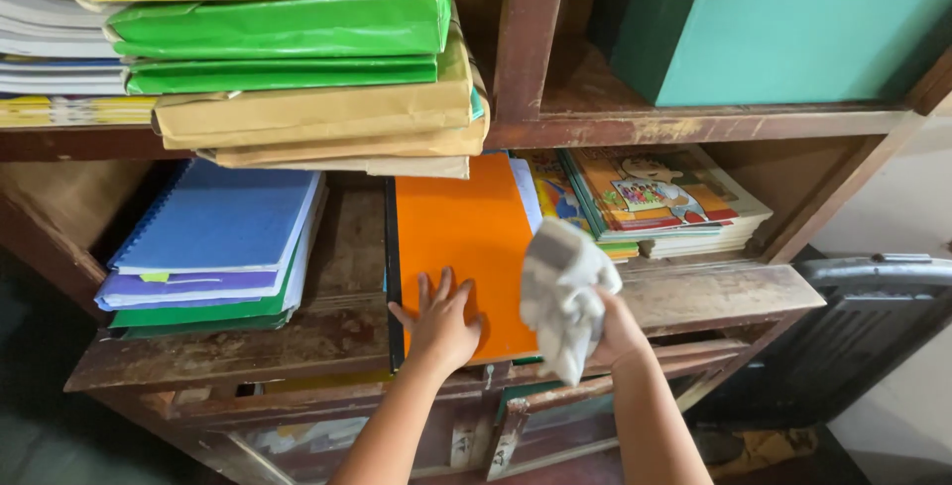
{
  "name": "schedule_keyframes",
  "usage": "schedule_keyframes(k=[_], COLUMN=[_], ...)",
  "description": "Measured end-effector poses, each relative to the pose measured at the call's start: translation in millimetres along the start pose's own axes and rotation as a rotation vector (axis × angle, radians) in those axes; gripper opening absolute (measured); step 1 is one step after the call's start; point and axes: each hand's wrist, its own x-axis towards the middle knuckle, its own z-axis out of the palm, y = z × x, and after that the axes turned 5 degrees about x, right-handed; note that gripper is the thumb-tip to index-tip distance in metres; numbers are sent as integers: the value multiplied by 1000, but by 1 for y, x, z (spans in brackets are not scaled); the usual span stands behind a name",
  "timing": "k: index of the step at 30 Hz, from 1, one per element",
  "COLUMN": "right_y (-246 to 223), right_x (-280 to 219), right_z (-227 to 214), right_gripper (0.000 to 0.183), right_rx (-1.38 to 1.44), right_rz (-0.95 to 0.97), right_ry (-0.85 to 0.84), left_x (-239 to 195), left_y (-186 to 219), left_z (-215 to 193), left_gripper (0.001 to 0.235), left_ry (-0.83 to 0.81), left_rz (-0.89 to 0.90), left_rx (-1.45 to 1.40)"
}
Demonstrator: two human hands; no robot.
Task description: Wipe dust off various folders and files on a wooden shelf using a cloth.
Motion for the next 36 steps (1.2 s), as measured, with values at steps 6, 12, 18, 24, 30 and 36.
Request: schedule_keyframes(k=[6,12,18,24,30,36], right_y=[1,9,4,5,4,-11], right_x=[15,26,56,54,55,12], right_z=[11,39,58,63,30,29], right_gripper=[47,40,43,48,56,60], right_rx=[-113,-215,-297,-345,-193,-64], right_rz=[-60,-131,-167,-144,-56,-37], right_ry=[-53,-120,-132,-124,-94,-63], left_x=[-10,19,32,28,44,36], left_y=[-2,-44,-65,-69,-80,-54], left_z=[-20,-13,-8,-17,9,19], left_gripper=[63,78,84,87,91,54], left_ry=[252,211,199,275,362,455], left_rz=[-102,-132,-85,13,-54,91], left_rx=[-129,-283,-221,-407,-384,-39])
